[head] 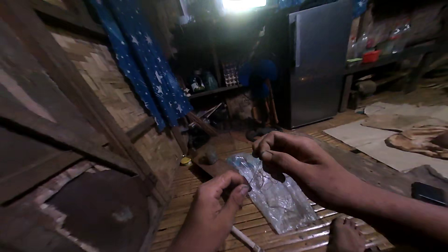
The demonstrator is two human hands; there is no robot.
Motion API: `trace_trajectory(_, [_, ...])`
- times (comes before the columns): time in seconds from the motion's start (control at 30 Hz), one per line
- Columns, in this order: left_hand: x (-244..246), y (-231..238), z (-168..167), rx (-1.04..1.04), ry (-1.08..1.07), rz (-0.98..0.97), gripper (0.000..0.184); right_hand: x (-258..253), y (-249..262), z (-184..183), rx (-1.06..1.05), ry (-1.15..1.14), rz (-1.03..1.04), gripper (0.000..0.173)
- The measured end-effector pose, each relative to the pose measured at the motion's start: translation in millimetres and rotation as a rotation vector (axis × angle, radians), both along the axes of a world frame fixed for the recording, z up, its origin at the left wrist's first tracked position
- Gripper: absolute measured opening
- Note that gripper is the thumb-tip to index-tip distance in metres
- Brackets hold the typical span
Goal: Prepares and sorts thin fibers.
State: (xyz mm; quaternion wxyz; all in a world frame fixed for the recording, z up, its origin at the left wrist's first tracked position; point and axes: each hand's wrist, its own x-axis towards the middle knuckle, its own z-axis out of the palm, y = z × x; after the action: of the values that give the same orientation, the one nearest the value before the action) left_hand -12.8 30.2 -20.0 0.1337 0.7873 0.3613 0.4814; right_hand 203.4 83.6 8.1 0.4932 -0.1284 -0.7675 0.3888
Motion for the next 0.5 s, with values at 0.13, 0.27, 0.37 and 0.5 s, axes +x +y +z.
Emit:
trace_trajectory(0.13, [3.8,-0.7,0.0,0.029,-0.028,-0.02,0.021,1.9,-2.0,-2.0,0.029,-0.078,0.036,0.016])
trace_trajectory(0.27, [6.3,-1.7,0.3,0.095,-0.028,-0.019,0.02,-1.2,0.8,-12.2,0.208,-0.166,0.049,0.024])
trace_trajectory(0.37, [5.9,-2.9,0.4,0.132,-0.01,-0.017,0.023,-3.8,0.5,-15.3,0.276,-0.127,0.03,0.021])
trace_trajectory(0.5, [5.7,-5.0,1.8,0.144,-0.006,-0.026,0.022,-4.9,-2.0,-15.5,0.323,-0.084,-0.008,0.017])
